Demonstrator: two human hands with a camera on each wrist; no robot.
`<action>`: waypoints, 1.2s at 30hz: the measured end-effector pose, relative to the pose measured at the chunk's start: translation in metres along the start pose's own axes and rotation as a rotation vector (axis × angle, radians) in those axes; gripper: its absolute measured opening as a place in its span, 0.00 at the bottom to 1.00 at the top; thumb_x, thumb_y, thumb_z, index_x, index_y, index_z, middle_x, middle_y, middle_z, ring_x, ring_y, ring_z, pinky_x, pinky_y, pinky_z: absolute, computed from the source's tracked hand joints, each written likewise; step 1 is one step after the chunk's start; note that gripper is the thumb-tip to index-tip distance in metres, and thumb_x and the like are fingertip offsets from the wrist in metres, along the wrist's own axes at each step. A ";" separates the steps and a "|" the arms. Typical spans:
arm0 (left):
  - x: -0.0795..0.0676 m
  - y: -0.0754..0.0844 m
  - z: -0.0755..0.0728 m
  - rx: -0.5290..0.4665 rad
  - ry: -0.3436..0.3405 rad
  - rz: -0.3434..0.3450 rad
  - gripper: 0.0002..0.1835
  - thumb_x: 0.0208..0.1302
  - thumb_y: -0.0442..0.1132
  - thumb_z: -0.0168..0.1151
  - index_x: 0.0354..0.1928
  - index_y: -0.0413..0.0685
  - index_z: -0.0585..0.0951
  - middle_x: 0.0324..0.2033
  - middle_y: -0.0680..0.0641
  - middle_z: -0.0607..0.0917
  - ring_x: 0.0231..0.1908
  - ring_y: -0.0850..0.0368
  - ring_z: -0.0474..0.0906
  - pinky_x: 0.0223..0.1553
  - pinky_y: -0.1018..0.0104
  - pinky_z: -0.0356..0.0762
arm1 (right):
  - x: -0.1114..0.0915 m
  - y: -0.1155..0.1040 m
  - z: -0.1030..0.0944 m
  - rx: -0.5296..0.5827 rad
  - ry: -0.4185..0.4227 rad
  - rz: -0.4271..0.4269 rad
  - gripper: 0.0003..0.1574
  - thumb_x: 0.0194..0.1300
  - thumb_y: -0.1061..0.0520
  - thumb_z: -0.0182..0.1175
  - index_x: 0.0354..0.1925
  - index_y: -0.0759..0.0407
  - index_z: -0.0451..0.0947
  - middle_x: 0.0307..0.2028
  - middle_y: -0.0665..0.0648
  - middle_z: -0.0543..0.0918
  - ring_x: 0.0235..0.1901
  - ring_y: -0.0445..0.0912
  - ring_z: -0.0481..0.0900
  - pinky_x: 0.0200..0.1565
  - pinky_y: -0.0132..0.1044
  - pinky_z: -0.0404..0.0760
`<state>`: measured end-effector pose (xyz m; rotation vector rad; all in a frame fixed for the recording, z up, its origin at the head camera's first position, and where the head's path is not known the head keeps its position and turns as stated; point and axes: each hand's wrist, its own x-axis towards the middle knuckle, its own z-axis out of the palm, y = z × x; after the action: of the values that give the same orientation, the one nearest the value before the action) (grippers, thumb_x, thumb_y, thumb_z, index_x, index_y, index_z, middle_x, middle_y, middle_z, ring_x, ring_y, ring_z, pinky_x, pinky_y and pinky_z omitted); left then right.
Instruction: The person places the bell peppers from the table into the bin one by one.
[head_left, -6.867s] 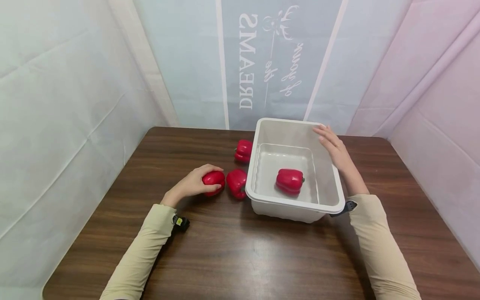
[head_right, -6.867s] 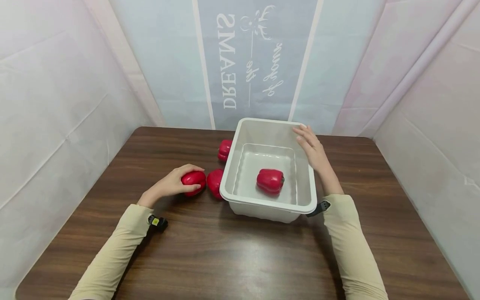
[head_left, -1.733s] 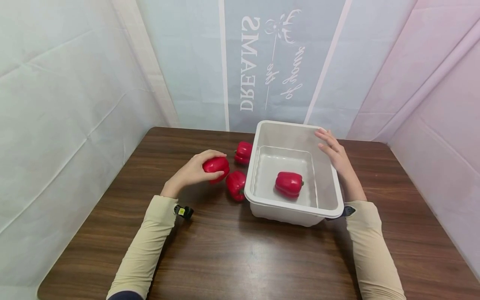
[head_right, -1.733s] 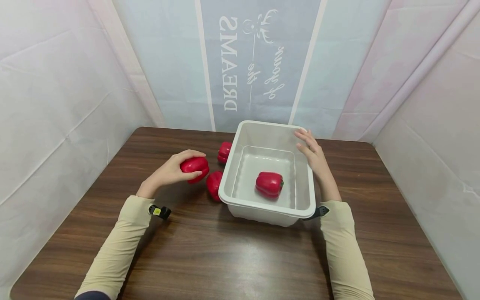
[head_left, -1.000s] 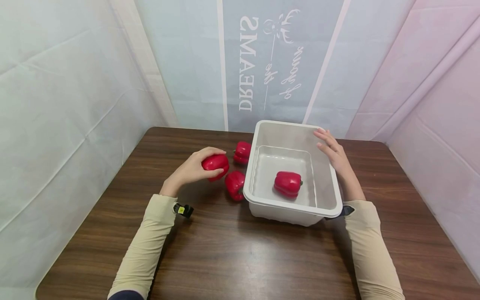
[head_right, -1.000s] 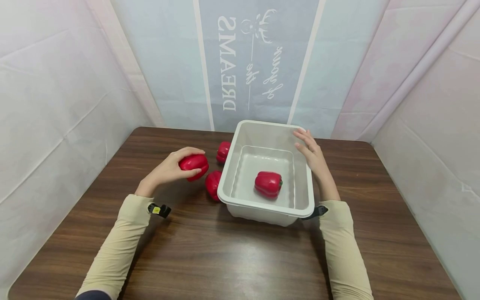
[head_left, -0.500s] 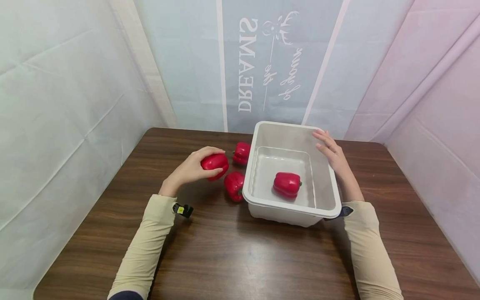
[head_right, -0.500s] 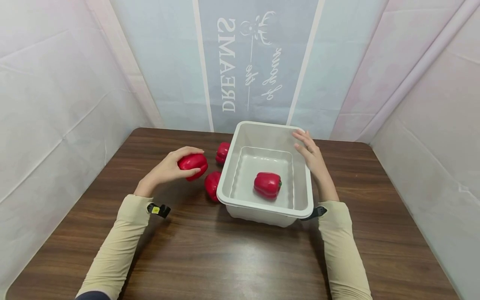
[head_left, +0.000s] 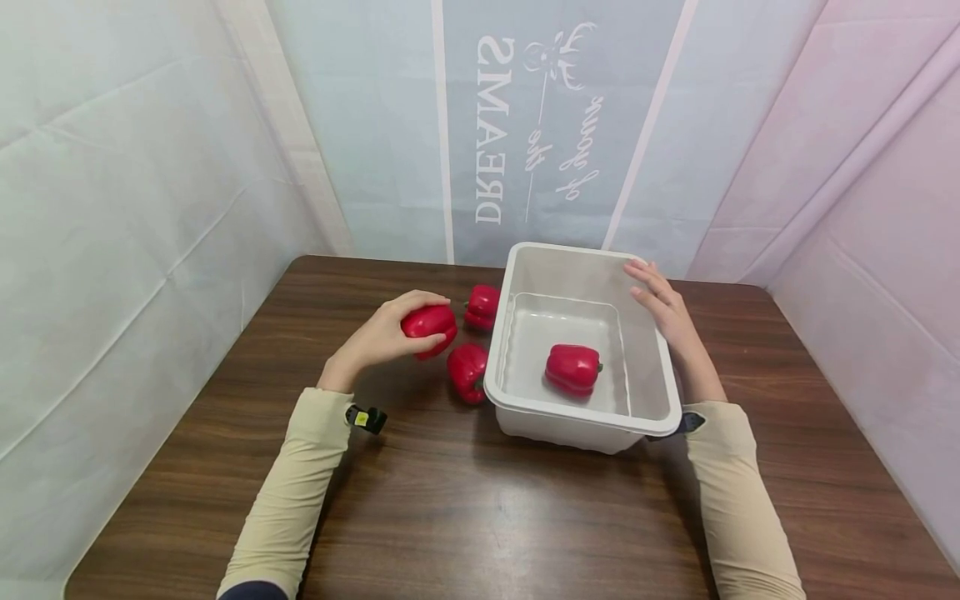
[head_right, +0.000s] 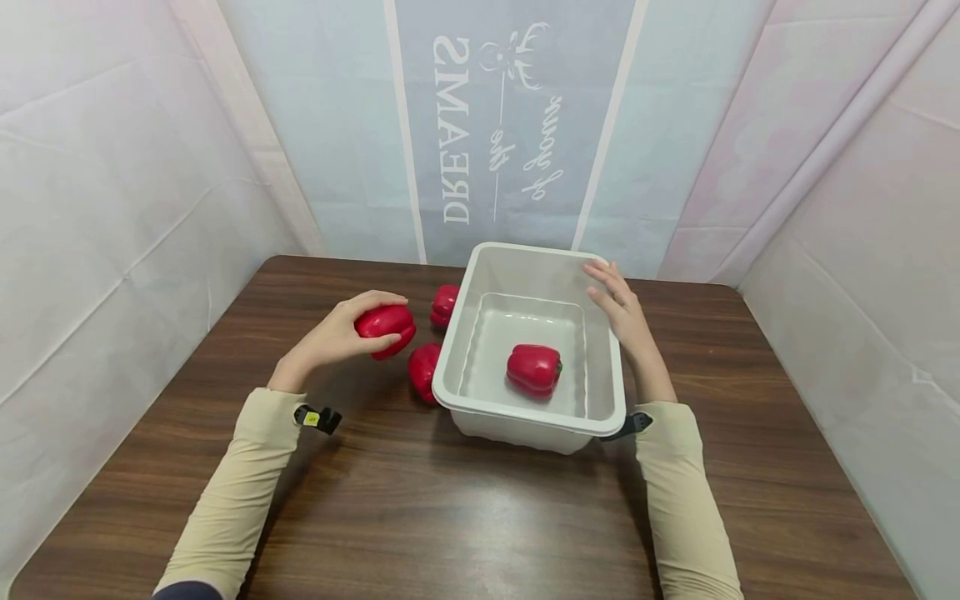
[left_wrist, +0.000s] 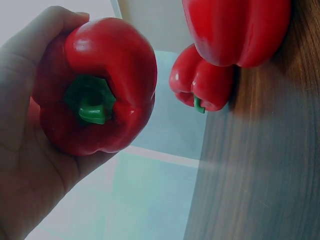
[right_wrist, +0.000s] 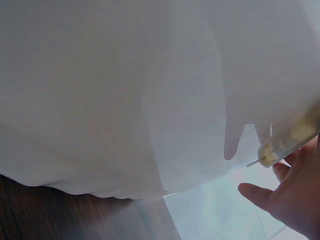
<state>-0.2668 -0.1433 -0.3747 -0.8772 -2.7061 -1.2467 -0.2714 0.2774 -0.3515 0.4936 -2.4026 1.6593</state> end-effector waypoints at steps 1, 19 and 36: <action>0.000 0.000 0.000 0.000 -0.001 -0.002 0.30 0.49 0.48 0.70 0.57 0.62 0.73 0.52 0.57 0.74 0.49 0.55 0.71 0.40 0.59 0.80 | 0.000 0.000 0.000 0.000 0.000 0.000 0.27 0.67 0.62 0.48 0.60 0.77 0.60 0.67 0.72 0.53 0.71 0.56 0.35 0.68 0.55 0.31; 0.001 0.003 -0.005 -0.014 0.012 -0.015 0.30 0.49 0.47 0.71 0.56 0.70 0.72 0.53 0.57 0.73 0.50 0.55 0.70 0.41 0.58 0.80 | -0.001 -0.001 0.001 -0.003 0.003 -0.008 0.27 0.67 0.63 0.48 0.60 0.77 0.61 0.67 0.72 0.53 0.71 0.57 0.35 0.68 0.55 0.31; 0.007 0.006 -0.005 -0.030 0.007 -0.003 0.31 0.49 0.45 0.71 0.58 0.62 0.73 0.55 0.56 0.73 0.51 0.54 0.70 0.41 0.56 0.80 | -0.001 -0.001 0.000 0.007 0.002 0.014 0.27 0.67 0.62 0.48 0.61 0.75 0.61 0.68 0.70 0.52 0.71 0.54 0.34 0.68 0.54 0.30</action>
<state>-0.2704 -0.1402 -0.3650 -0.8706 -2.6909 -1.2924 -0.2697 0.2770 -0.3513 0.4772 -2.4048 1.6731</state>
